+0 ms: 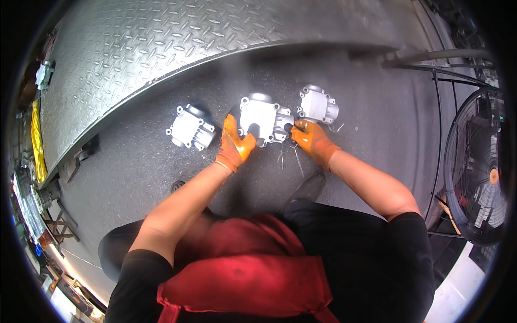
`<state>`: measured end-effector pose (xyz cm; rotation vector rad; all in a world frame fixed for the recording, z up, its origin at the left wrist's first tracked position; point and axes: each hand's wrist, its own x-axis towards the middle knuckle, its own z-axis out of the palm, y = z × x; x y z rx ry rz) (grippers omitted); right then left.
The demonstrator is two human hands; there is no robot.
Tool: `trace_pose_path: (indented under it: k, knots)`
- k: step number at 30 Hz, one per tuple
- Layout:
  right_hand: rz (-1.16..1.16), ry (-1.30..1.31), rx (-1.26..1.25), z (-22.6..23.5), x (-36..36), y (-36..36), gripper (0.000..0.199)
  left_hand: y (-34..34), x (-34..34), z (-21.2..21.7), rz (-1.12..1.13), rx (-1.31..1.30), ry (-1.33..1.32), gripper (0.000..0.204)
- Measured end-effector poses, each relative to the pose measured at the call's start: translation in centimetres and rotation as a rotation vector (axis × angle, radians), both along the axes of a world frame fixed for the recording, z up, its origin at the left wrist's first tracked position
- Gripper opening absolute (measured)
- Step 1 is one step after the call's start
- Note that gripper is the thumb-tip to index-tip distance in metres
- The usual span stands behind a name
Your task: The person works with metal engine housings, first using a tool inside a large machine, then carrying a part across a fabrication floor to a table where they clean or deburr it using a small handheld tool and a cloth.
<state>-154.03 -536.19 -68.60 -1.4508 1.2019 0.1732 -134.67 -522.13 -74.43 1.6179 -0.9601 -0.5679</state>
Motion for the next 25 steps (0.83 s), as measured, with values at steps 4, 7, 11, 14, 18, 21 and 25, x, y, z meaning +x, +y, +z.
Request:
trace_pose_path:
  k: [4,7,11,14,18,21,25]
  knots:
    - [0.45,0.178,-0.082,4.0,0.7,-3.0,0.072,-0.3,1.2,2.1,-0.189,0.285,-0.022,0.06]
    - [0.606,0.276,-0.097,4.8,1.3,-4.6,0.077,-0.3,1.8,1.5,-0.133,0.447,-0.141,0.057]
    - [0.73,0.433,-0.074,7.9,3.4,-6.9,0.066,-0.6,2.7,0.9,-0.098,0.448,-0.053,0.049]
    - [0.655,0.435,-0.193,9.3,3.5,-8.7,0.057,-3.2,4.2,6.9,-0.103,0.57,0.222,0.056]
    - [0.568,0.396,-0.255,10.7,3.5,-13.2,0.063,-6.6,4.0,11.9,-0.052,0.099,-0.219,0.027]
    - [0.758,0.338,-0.368,13.2,5.2,-16.2,0.064,-9.4,6.8,19.2,-0.713,-0.092,-0.488,0.03]
    - [0.681,0.292,-0.407,25.1,5.2,-15.9,0.069,-14.5,8.9,29.9,-1.024,-0.156,-0.645,0.042]
